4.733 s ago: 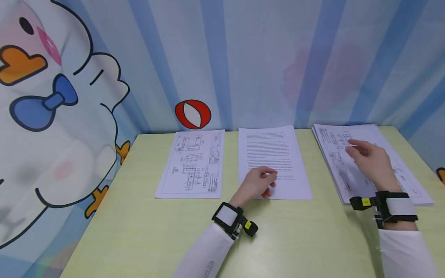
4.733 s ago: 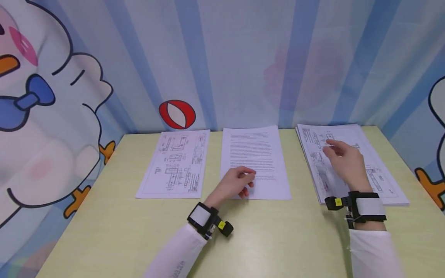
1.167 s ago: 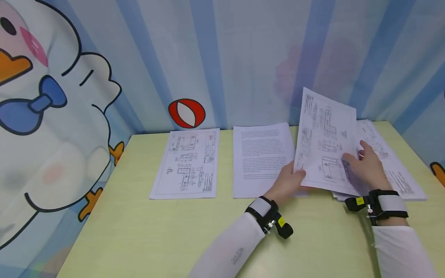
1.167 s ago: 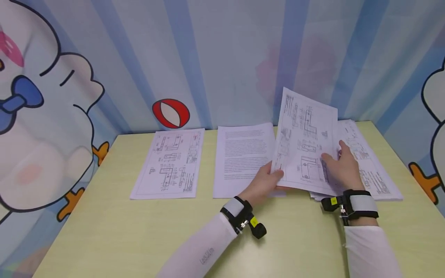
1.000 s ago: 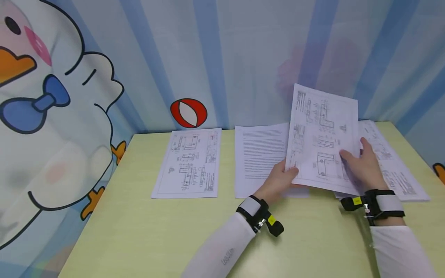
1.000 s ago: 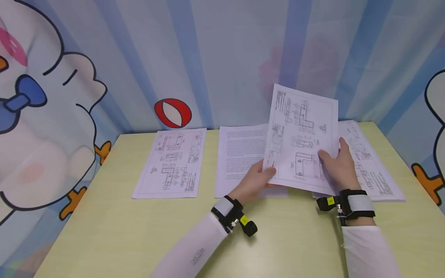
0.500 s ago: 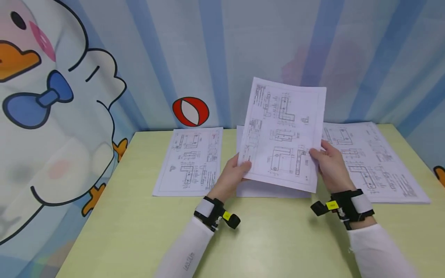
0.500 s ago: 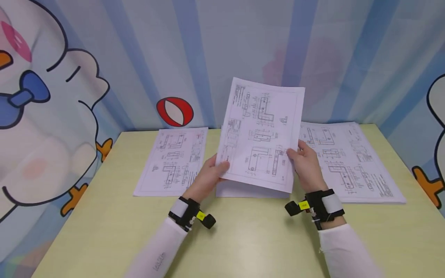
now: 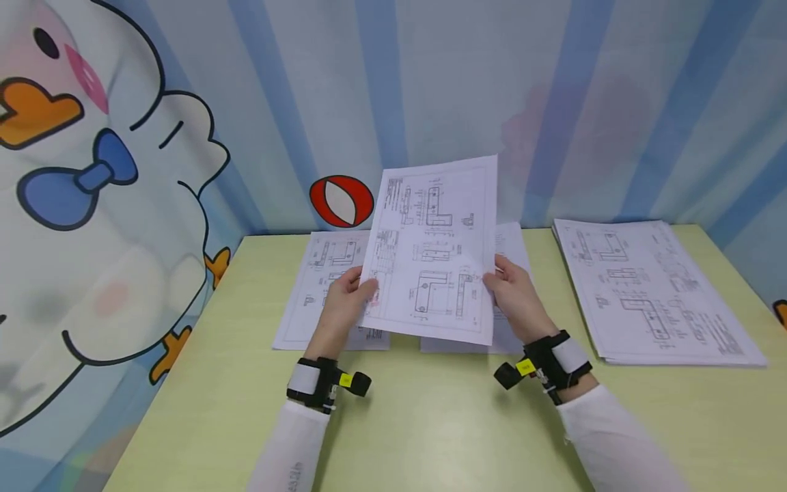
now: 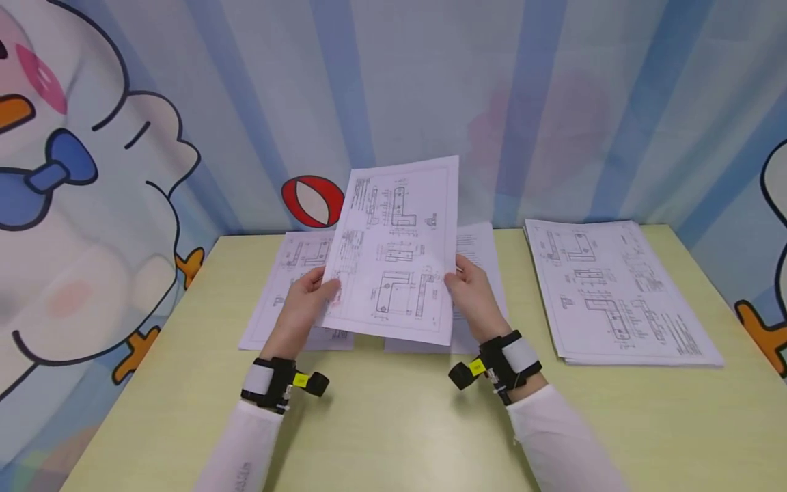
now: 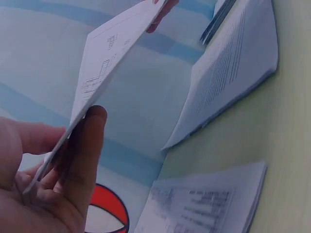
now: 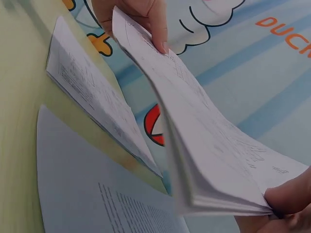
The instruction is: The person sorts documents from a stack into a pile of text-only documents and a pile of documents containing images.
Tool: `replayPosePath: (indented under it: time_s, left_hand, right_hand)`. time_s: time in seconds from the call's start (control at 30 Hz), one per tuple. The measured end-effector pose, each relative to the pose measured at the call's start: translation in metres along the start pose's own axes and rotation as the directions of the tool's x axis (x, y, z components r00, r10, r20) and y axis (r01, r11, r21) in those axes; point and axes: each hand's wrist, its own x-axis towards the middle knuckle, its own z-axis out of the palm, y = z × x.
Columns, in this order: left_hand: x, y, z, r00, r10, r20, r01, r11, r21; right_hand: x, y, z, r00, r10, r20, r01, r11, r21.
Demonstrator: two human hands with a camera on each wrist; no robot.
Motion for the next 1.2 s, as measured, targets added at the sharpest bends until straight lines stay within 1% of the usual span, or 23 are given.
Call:
replayPosePath:
  time_s: [0.1, 0.2, 0.3, 0.4, 0.5, 0.57, 0.63, 0.67, 0.77, 0.87, 1.0, 1.1, 1.2]
  left_hand:
    - [0.001, -0.001, -0.019, 1.0, -0.001, 0.011, 0.0, 0.997, 0.08]
    - [0.002, -0.003, -0.037, 1.0, -0.005, 0.023, 0.002, 0.987, 0.163]
    - [0.004, -0.007, -0.052, 1.0, -0.018, 0.004, 0.016, 0.972, 0.234]
    - [0.014, -0.024, -0.069, 0.999, -0.01, -0.046, 0.024, 0.955, 0.297]
    - [0.03, -0.052, -0.09, 0.995, 0.01, -0.102, 0.027, 0.935, 0.353]
    - [0.039, -0.069, -0.103, 0.992, 0.017, -0.128, 0.032, 0.928, 0.37]
    - [0.043, -0.08, -0.113, 0.989, 0.003, -0.15, 0.053, 0.926, 0.373]
    - [0.043, -0.082, -0.117, 0.987, -0.008, -0.158, 0.067, 0.926, 0.371]
    - [0.04, -0.08, -0.123, 0.981, -0.042, -0.187, 0.111, 0.919, 0.377]
    - [0.027, -0.066, -0.124, 0.975, -0.102, -0.197, 0.17, 0.914, 0.369]
    - [0.008, -0.046, -0.123, 0.961, -0.188, -0.205, 0.251, 0.904, 0.346]
    - [0.004, -0.046, -0.124, 0.954, -0.199, -0.222, 0.268, 0.899, 0.347]
    - [0.003, -0.05, -0.125, 0.949, -0.192, -0.248, 0.273, 0.896, 0.349]
  right_hand:
    - [-0.003, -0.016, 0.02, 0.999, 0.031, 0.037, -0.031, 0.999, -0.013]
    - [0.003, -0.017, 0.037, 0.996, 0.078, 0.034, -0.077, 0.996, -0.036]
    - [0.01, -0.013, 0.052, 0.994, 0.105, 0.032, -0.104, 0.994, -0.042]
    - [0.016, -0.011, 0.068, 0.993, 0.113, 0.014, -0.112, 0.992, -0.05]
    - [0.021, -0.009, 0.085, 0.992, 0.124, 0.003, -0.123, 0.99, -0.061]
    - [0.024, -0.007, 0.095, 0.99, 0.139, -0.006, -0.139, 0.988, -0.072]
    - [0.026, -0.006, 0.105, 0.988, 0.152, -0.012, -0.152, 0.985, -0.079]
    - [0.028, -0.005, 0.11, 0.987, 0.157, -0.018, -0.158, 0.984, -0.086]
    - [0.031, -0.003, 0.122, 0.986, 0.162, -0.04, -0.165, 0.981, -0.097]
    - [0.033, 0.0, 0.134, 0.989, 0.145, -0.038, -0.149, 0.979, -0.139]
    - [0.036, 0.007, 0.146, 0.994, 0.105, 0.027, -0.098, 0.976, -0.196]
    - [0.036, 0.012, 0.151, 0.995, 0.083, 0.064, -0.068, 0.975, -0.21]
    - [0.036, 0.014, 0.152, 0.995, 0.066, 0.076, -0.049, 0.975, -0.215]
